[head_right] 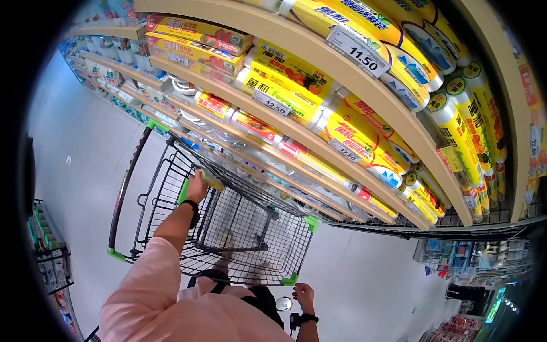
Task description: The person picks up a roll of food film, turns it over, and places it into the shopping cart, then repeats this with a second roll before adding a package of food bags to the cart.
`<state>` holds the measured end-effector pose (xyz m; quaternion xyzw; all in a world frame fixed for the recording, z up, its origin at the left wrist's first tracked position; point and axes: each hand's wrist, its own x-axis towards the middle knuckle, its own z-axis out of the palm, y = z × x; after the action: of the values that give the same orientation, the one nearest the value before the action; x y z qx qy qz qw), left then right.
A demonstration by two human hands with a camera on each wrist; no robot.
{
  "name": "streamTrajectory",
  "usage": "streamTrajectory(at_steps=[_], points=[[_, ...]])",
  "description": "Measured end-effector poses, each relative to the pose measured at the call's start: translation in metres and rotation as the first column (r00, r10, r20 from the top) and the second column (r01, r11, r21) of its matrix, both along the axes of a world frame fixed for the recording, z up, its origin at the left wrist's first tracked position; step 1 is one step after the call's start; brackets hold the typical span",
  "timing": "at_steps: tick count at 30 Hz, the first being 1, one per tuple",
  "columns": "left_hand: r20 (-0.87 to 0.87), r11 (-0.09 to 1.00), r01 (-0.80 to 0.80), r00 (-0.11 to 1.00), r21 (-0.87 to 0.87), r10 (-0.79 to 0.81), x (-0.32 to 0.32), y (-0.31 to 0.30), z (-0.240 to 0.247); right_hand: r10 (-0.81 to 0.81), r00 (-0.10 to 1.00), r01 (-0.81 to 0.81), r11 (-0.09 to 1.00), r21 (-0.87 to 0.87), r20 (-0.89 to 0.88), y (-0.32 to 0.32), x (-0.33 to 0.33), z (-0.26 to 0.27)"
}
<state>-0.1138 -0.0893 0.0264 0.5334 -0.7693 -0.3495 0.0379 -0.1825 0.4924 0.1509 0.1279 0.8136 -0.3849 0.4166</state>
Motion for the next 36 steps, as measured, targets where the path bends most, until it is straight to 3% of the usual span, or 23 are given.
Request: streamTrajectory(at_steps=[3, 5, 7, 10, 13, 14, 17, 20, 23, 26, 27, 29, 32, 33, 34, 35, 36], points=[[-0.114, 0.992, -0.012, 0.993, -0.129, -0.003, 0.009, 0.008, -0.016, 0.014, 1.000, -0.014, 1.000, 0.002, 0.001, -0.007, -0.002, 0.003], [-0.136, 0.997, 0.005, 0.991, -0.082, -0.016, 0.009, 0.011, -0.006, 0.032, 0.999, -0.032, 0.999, 0.015, 0.007, -0.009, -0.006, 0.002], [-0.149, 0.988, -0.018, 0.989, -0.156, -0.006, 0.008, 0.021, -0.003, 0.059, 0.998, -0.059, 0.998, 0.020, 0.021, -0.007, -0.012, -0.004], [-0.158, 0.980, 0.149, 0.973, -0.130, -0.169, 0.014, 0.042, 0.008, 0.144, 0.990, -0.144, 0.989, 0.017, 0.003, -0.013, -0.024, -0.005], [-0.339, 0.957, 0.187, 0.905, -0.222, -0.255, 0.016, 0.083, 0.045, 0.317, 0.932, -0.335, 0.939, -0.081, -0.178, -0.027, -0.041, -0.005], [-0.412, 0.899, 0.204, 0.834, -0.387, -0.367, 0.018, 0.093, 0.043, 0.369, 0.889, -0.408, 0.908, -0.098, -0.272, -0.032, -0.045, -0.013], [-0.504, 0.962, 0.271, 0.825, -0.044, -0.255, 0.014, 0.134, 0.101, 0.447, 0.847, -0.512, 0.832, -0.214, -0.288, -0.061, -0.058, -0.007], [-0.480, 0.911, 0.411, 0.796, -0.021, -0.370, 0.010, 0.178, 0.152, 0.537, 0.779, -0.612, 0.763, -0.208, -0.322, -0.111, -0.056, 0.038], [-0.508, 0.860, 0.504, 0.720, -0.086, -0.473, -0.004, 0.233, 0.209, 0.470, 0.783, -0.600, 0.743, -0.297, -0.407, -0.132, -0.052, 0.046], [-0.567, 0.798, 0.558, 0.591, -0.226, -0.574, -0.018, 0.293, 0.237, 0.261, 0.608, -0.695, 0.632, -0.343, -0.750, -0.133, -0.050, 0.045], [-0.541, 0.775, 0.575, 0.577, -0.262, -0.611, -0.023, 0.313, 0.251, 0.278, 0.564, -0.729, 0.610, -0.311, -0.778, -0.126, -0.052, 0.040], [-0.483, 0.809, 0.539, 0.657, -0.235, -0.579, -0.032, 0.345, 0.262, 0.293, 0.469, -0.781, 0.578, -0.236, -0.833, -0.109, -0.067, 0.034], [-0.467, 0.763, 0.515, 0.603, -0.391, -0.647, -0.044, 0.378, 0.260, 0.310, 0.572, -0.729, 0.616, -0.299, -0.759, -0.073, -0.074, 0.087], [-0.525, 0.801, 0.530, 0.615, -0.278, -0.589, -0.047, 0.387, 0.266, 0.316, 0.598, -0.717, 0.622, -0.316, -0.736, -0.061, -0.078, 0.094], [-0.572, 0.824, 0.543, 0.630, -0.158, -0.525, -0.050, 0.394, 0.274, 0.205, 0.547, -0.703, 0.640, -0.311, -0.812, -0.051, -0.082, 0.100], [-0.607, 0.833, 0.553, 0.651, -0.033, -0.456, -0.050, 0.402, 0.278, 0.154, 0.604, -0.669, 0.631, -0.393, -0.782, -0.040, -0.087, 0.107], [-0.610, 0.842, 0.540, 0.663, -0.012, -0.434, -0.051, 0.407, 0.277, 0.103, 0.657, -0.632, 0.615, -0.471, -0.747, -0.027, -0.093, 0.113]])
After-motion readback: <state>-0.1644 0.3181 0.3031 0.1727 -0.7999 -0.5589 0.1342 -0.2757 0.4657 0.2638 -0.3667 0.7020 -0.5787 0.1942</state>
